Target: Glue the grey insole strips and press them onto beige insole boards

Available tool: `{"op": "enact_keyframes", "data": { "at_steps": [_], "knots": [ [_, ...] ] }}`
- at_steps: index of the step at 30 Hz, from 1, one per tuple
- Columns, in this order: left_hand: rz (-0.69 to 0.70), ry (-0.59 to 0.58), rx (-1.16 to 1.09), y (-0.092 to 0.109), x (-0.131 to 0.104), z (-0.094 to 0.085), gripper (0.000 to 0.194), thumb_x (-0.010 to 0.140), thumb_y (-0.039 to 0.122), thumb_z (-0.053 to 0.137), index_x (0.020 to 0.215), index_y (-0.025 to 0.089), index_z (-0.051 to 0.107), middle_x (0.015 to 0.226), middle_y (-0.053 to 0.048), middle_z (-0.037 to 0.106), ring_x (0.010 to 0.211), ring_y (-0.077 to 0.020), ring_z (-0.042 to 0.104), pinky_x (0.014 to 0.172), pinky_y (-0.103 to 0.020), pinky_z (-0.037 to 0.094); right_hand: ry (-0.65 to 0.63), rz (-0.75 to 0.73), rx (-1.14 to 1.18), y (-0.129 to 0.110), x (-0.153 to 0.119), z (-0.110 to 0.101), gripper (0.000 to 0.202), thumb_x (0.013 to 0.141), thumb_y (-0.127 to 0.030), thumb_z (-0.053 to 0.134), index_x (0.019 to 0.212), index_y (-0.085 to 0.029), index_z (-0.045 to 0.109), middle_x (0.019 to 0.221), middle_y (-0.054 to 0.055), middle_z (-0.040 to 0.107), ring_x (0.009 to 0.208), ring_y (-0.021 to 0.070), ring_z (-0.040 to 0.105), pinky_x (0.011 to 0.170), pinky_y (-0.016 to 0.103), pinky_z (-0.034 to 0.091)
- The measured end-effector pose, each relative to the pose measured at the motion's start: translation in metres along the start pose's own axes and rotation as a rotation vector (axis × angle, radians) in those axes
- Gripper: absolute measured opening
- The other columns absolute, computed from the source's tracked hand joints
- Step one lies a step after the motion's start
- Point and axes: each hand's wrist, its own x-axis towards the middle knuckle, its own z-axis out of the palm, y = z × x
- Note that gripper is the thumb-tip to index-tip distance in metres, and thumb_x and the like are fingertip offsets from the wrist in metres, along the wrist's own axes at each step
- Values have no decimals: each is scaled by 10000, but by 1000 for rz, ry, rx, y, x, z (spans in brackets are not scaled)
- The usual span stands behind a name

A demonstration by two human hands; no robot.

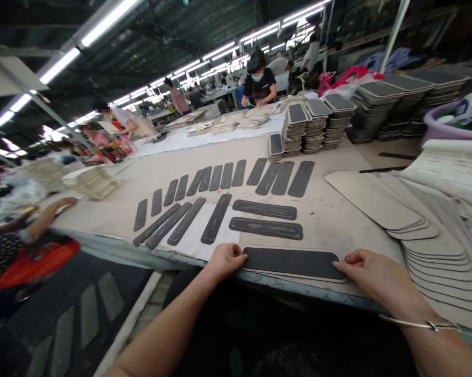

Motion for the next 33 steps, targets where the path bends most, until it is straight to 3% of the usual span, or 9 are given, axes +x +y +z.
{"op": "enact_keyframes", "data": {
  "at_steps": [10,16,26,33],
  "knots": [
    [-34,-7,-55,-2,0,1,227,776,393,628,743,181,705,684,-55,693,676,-186,625,604,-264,413,-35,54,-18,-9,-5,-5,304,648,-553,706,621,-260,628,651,49,638,596,251,592,574,406,416],
    [29,-8,11,-3,2,2,234,825,359,586,760,169,706,743,-85,714,738,-207,643,648,-287,412,-10,31,-55,-9,-5,-4,329,658,-584,683,643,-261,624,672,36,647,629,249,594,583,387,400],
    [71,1,152,-2,3,3,214,867,302,554,730,175,659,721,-68,691,721,-182,618,646,-271,370,32,33,-99,-28,-21,-9,296,690,-530,638,713,-235,625,709,-11,665,678,173,603,592,296,369],
    [40,-5,92,-1,2,-1,218,847,332,588,696,184,640,670,-34,663,661,-157,584,612,-261,338,29,3,-102,-28,-22,-8,256,704,-486,643,734,-233,628,711,-20,659,670,154,591,588,285,363]
  ]
}}
